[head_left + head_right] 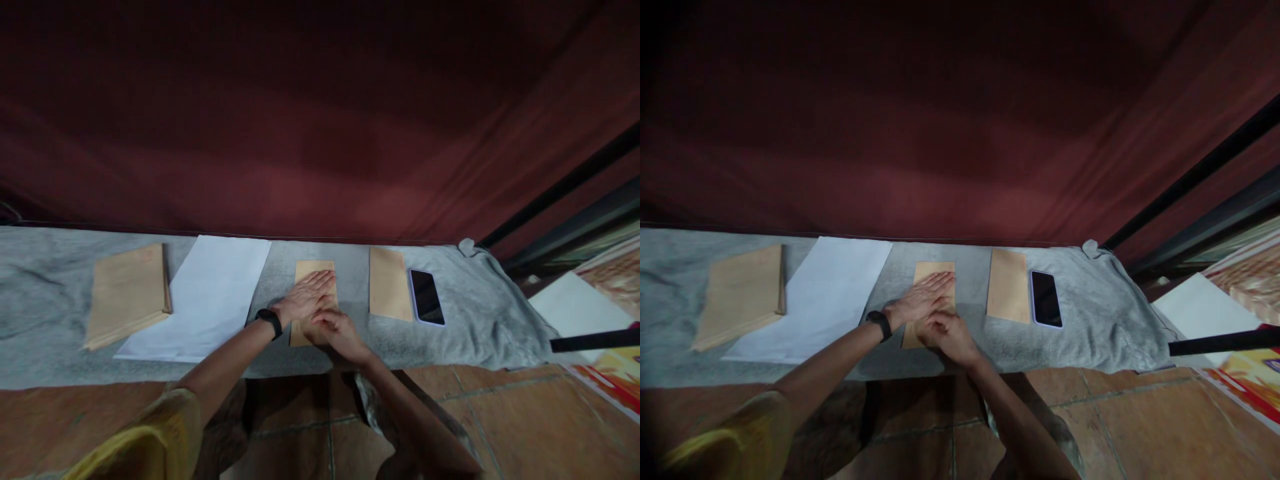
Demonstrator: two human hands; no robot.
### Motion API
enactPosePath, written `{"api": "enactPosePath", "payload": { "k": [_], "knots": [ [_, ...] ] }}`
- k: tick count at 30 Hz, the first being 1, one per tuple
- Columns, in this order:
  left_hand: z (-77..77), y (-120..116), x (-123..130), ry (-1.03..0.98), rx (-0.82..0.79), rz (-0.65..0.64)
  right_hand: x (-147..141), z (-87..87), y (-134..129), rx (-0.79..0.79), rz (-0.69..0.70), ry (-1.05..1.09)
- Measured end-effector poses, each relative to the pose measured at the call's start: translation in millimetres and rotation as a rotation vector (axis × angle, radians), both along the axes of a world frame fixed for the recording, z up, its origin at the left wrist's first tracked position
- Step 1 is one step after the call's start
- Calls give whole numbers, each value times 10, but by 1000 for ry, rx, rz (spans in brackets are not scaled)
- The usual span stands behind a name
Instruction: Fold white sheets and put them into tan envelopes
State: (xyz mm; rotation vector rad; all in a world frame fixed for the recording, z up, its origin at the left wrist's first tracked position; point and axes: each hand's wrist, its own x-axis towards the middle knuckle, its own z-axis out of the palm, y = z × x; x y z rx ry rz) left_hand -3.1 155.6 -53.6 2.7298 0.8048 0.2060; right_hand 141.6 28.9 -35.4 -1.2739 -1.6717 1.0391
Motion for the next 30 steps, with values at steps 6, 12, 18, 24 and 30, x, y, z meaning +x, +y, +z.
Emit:
{"api": "enactPosePath", "payload": {
  "k": [6, 12, 18, 24, 30],
  "knots": [
    [-10, -218, -93, 6, -32, -71, 216, 61, 134, -188, 157, 259],
    [-9, -454, -132, -50, -112, -38, 366, 84, 173, -270, 27, 333],
    [75, -736, -219, 17, -145, -69, 378, -38, 282, -217, -162, 254],
    [243, -1126, -330, 65, -167, -57, 282, -83, 336, 38, -105, -157],
    [323, -1380, -389, 77, -133, -69, 193, -218, 478, 182, -85, -710]
  ]
}}
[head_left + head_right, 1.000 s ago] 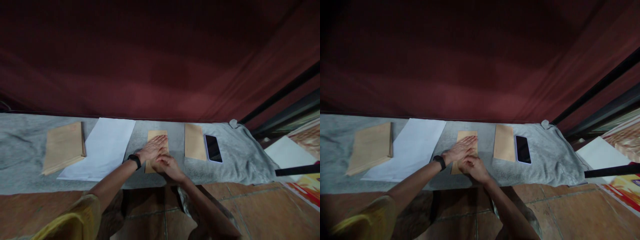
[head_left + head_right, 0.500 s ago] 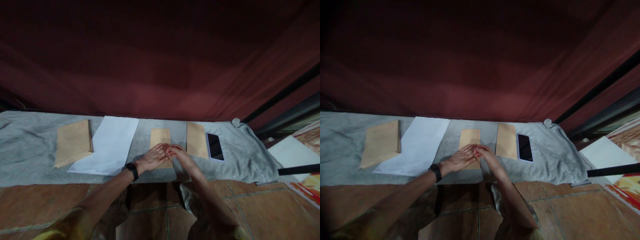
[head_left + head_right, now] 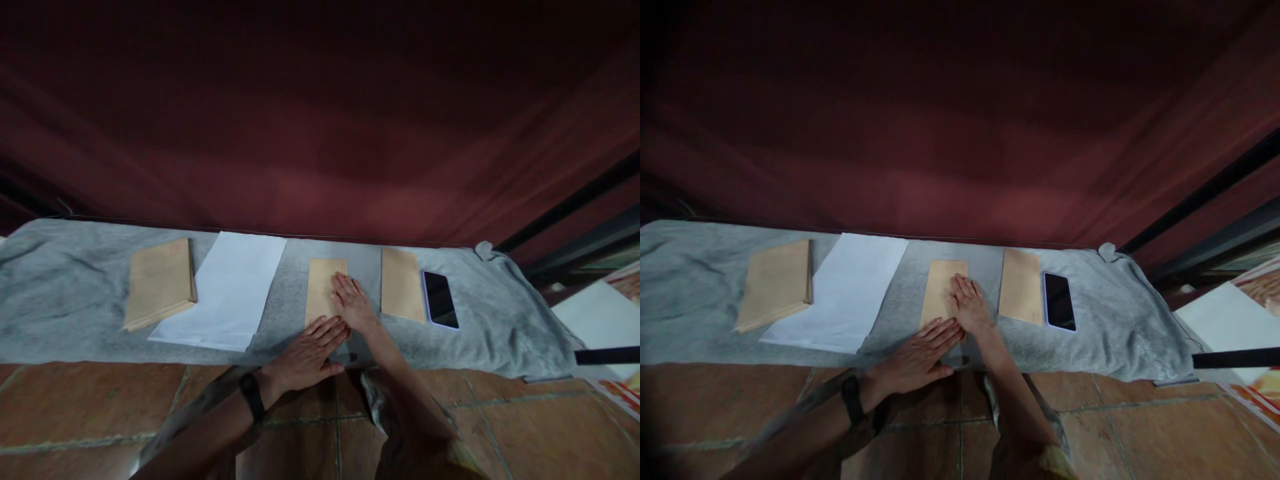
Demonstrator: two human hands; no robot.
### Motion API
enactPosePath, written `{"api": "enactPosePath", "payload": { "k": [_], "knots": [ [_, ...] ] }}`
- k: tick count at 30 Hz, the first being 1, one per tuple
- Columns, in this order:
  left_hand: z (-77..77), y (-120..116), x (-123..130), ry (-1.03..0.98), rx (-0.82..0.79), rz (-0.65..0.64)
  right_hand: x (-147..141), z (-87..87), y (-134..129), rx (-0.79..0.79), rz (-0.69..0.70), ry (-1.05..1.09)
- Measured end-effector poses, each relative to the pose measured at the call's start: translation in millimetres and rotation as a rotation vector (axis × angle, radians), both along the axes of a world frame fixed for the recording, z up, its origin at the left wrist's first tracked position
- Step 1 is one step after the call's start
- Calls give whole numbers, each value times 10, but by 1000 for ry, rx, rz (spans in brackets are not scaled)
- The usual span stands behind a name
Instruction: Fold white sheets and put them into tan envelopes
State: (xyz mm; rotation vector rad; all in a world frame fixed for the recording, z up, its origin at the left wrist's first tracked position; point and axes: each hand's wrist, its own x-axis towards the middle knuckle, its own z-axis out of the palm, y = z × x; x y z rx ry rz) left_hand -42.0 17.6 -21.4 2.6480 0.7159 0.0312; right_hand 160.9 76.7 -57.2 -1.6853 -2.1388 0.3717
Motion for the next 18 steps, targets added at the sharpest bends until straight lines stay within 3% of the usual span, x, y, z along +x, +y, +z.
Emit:
{"api": "enactPosePath", "payload": {
  "k": [5, 11, 18],
  "knots": [
    [40, -38, -15, -20, 1, -18, -44, -54, 236, 10, -106, -96],
    [-86, -77, -75, -85, 23, -34, -60, -26, 414, -13, -178, -128],
    [-148, -89, -96, -79, 5, -37, -45, -30, 302, 7, -33, -162]
  ]
}}
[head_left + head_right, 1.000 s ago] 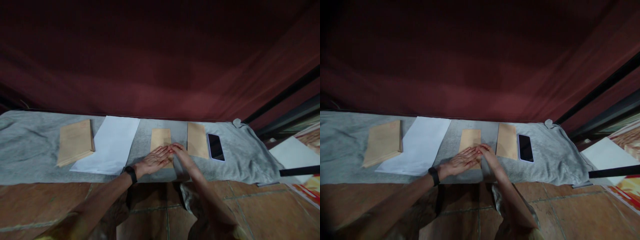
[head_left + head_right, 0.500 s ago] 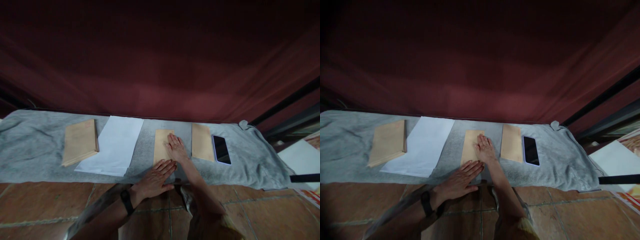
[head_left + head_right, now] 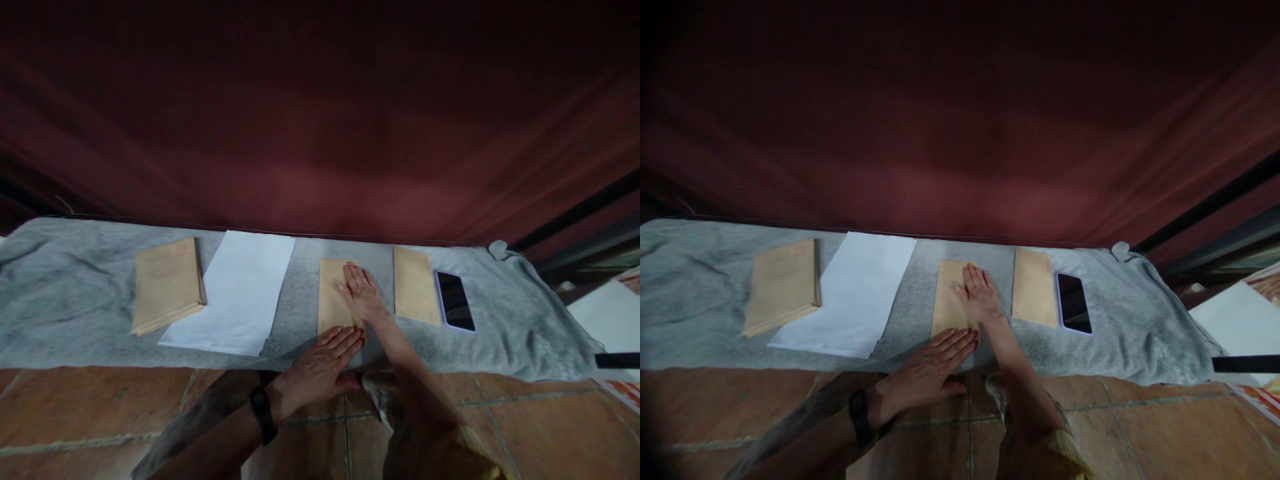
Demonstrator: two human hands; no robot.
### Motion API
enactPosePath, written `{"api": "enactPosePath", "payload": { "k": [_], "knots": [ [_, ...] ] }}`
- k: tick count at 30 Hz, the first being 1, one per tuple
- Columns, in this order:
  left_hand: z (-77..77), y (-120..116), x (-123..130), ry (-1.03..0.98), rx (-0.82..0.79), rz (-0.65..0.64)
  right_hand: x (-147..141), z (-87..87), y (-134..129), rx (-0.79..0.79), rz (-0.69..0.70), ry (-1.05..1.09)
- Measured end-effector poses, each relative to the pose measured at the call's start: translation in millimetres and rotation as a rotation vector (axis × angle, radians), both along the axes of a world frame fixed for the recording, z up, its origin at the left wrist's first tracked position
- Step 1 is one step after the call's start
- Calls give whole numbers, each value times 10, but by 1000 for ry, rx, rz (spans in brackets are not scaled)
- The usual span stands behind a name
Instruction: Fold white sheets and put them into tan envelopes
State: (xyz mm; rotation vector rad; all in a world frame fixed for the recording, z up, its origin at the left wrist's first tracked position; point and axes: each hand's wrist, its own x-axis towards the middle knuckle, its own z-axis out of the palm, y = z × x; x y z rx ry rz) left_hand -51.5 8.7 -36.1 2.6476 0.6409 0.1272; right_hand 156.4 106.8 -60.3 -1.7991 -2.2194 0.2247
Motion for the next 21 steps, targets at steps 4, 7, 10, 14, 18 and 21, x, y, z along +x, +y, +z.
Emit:
{"api": "enactPosePath", "payload": {
  "k": [4, 7, 10, 14, 18, 21],
  "knots": [
    [19, -10, 2, 35, 6, 5, 21, 39, -123, -35, 70, -70],
    [69, -14, -1, 64, 1, 2, 35, 80, -228, -42, 120, -109],
    [118, 0, -9, 85, -4, -7, 54, 102, -340, -35, 179, -116],
    [121, 29, -22, 37, 34, 0, 83, 100, -478, -50, 241, -103],
    [102, 48, -27, -5, 104, 22, 112, 114, -618, -78, 298, -78],
    [98, 48, -27, -11, 150, 41, 131, 142, -733, -85, 345, -60]
  ]
}}
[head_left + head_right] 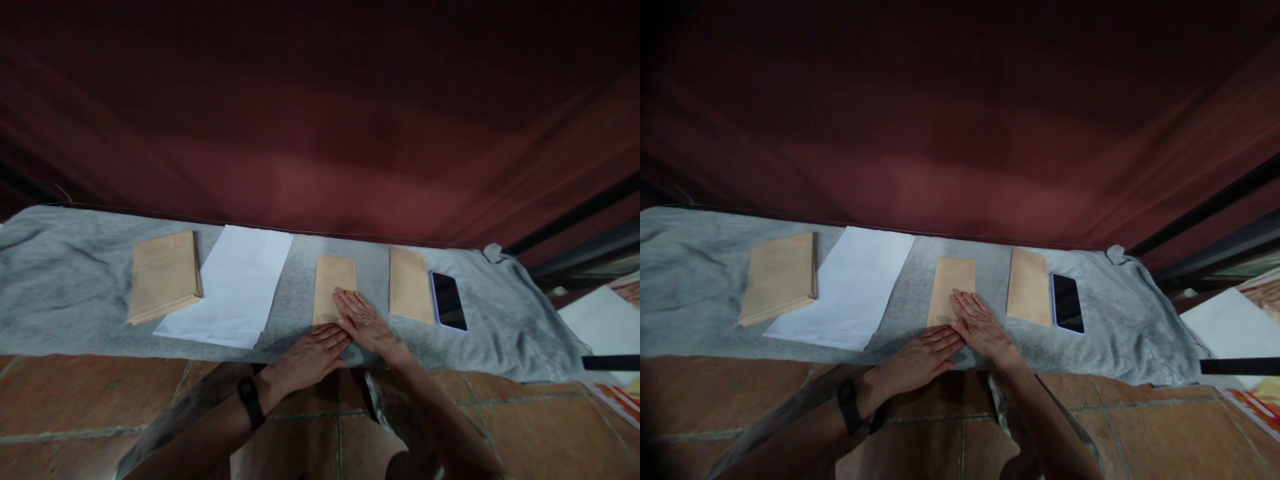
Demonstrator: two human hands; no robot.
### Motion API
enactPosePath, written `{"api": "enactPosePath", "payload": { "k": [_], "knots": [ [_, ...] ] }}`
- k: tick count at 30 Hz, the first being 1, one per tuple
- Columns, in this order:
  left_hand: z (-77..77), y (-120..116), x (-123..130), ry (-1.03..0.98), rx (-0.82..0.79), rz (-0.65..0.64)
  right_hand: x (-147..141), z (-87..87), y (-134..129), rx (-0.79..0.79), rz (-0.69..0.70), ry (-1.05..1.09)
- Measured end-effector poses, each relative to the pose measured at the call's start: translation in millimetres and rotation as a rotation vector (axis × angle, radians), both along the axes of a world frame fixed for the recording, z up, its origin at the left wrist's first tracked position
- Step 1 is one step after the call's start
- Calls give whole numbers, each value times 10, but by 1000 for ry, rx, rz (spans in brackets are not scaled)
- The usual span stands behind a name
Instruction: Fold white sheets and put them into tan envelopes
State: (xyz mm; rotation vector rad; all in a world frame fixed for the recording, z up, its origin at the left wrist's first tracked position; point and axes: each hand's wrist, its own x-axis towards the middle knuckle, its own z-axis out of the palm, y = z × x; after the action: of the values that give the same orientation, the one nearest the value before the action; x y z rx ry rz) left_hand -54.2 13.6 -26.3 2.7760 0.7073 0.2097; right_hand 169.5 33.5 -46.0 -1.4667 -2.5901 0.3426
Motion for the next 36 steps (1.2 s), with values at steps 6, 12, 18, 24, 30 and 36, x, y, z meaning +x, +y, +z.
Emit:
{"api": "enactPosePath", "payload": {
  "k": [6, 12, 18, 24, 30, 36],
  "knots": [
    [-33, -10, 1, -6, 43, -1, 17, 27, -58, -26, 27, 16],
    [-39, -5, 14, -61, 22, -2, 8, 14, 253, -23, -94, -13],
    [-4, -13, 15, -64, 26, -6, -67, -7, 596, 4, -278, -52],
    [28, -24, -55, -42, -25, -13, -179, -70, 717, 35, -387, -47],
    [34, -31, -121, -68, -86, -25, -294, -34, 541, 22, -275, -32],
    [16, -38, -151, -73, -102, -8, -386, 3, 213, -7, -150, -17]
  ]
}}
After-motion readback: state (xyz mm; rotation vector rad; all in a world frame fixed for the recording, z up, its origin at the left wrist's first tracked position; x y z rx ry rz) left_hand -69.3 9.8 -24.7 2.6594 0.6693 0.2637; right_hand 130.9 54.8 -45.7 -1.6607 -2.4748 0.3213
